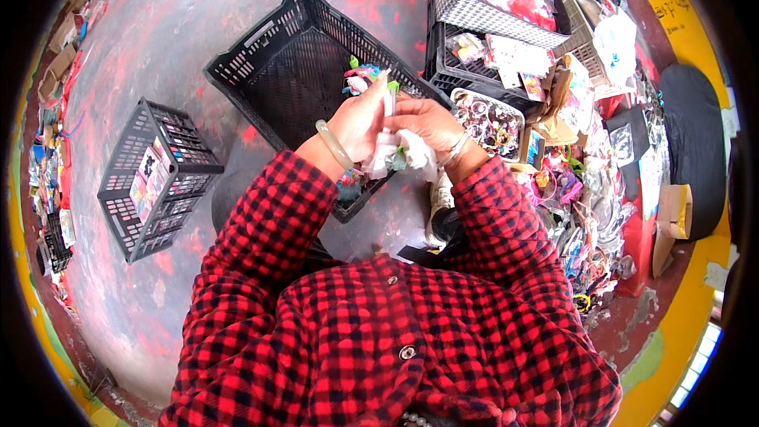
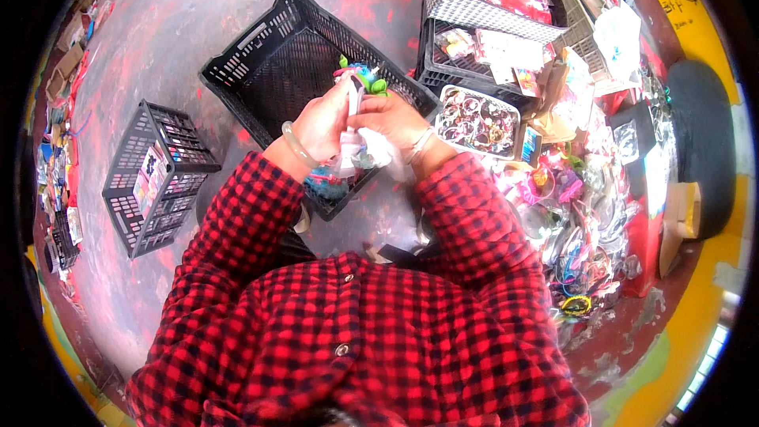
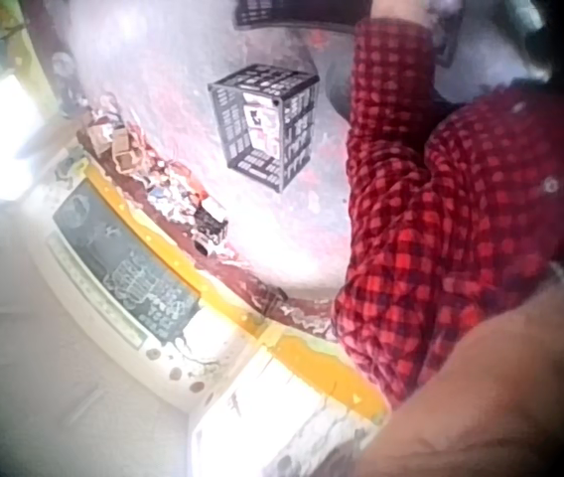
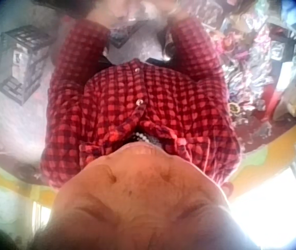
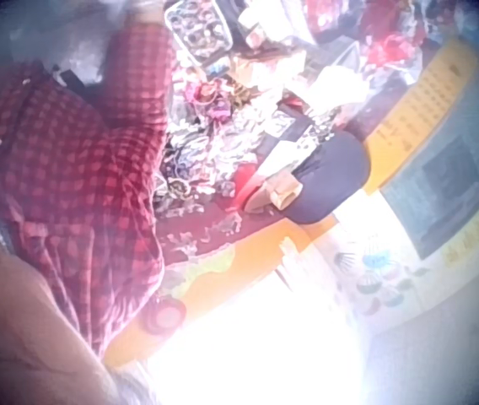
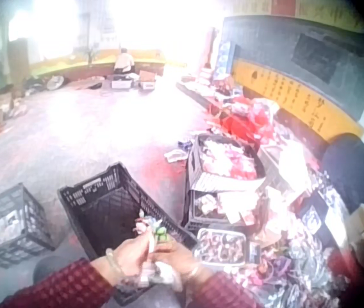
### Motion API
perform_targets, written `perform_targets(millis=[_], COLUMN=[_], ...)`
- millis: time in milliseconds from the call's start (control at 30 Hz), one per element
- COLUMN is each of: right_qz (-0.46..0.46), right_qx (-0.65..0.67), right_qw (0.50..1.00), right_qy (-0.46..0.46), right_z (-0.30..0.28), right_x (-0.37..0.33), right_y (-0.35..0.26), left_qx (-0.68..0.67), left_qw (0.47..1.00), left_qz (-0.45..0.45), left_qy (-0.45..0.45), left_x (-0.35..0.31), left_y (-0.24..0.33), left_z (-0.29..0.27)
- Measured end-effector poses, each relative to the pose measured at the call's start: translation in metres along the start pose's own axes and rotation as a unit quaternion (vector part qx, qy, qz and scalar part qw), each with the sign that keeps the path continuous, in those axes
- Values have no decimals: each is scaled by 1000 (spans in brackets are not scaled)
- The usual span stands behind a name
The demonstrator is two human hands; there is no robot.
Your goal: The person sits on the floor and wipes various colorful hair accessories, including headbands and hair ties, with a white cloth. They pick up items from a black crate, clean them, and place them back into the crate.
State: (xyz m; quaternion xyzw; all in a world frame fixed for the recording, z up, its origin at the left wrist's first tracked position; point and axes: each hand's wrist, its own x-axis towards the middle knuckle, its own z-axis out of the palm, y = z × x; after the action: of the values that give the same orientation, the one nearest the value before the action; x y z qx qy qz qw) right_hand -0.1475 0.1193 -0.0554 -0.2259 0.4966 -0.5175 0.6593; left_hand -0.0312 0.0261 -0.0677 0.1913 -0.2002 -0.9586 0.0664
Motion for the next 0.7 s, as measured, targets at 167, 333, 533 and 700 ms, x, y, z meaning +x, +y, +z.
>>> perform_targets(millis=[167, 333, 533, 700], right_qz=[-27, 5, 18, 31], right_qx=[162, 290, 257, 204], right_qw=[986, 957, 966, 978], right_qy=[41, 8, -3, -13], right_z=[-29, -33, -25, -12], right_x=[-9, -8, -12, -24], right_y=[-21, -20, -20, -34], left_qx=[230, 330, 264, 268], left_qw=[973, 932, 950, 940], left_qz=[2, 40, 16, 28], left_qy=[-30, -143, -166, -210], left_x=[-25, -24, -20, -21], left_y=[16, 13, 2, 3], left_z=[26, 16, 8, 14])
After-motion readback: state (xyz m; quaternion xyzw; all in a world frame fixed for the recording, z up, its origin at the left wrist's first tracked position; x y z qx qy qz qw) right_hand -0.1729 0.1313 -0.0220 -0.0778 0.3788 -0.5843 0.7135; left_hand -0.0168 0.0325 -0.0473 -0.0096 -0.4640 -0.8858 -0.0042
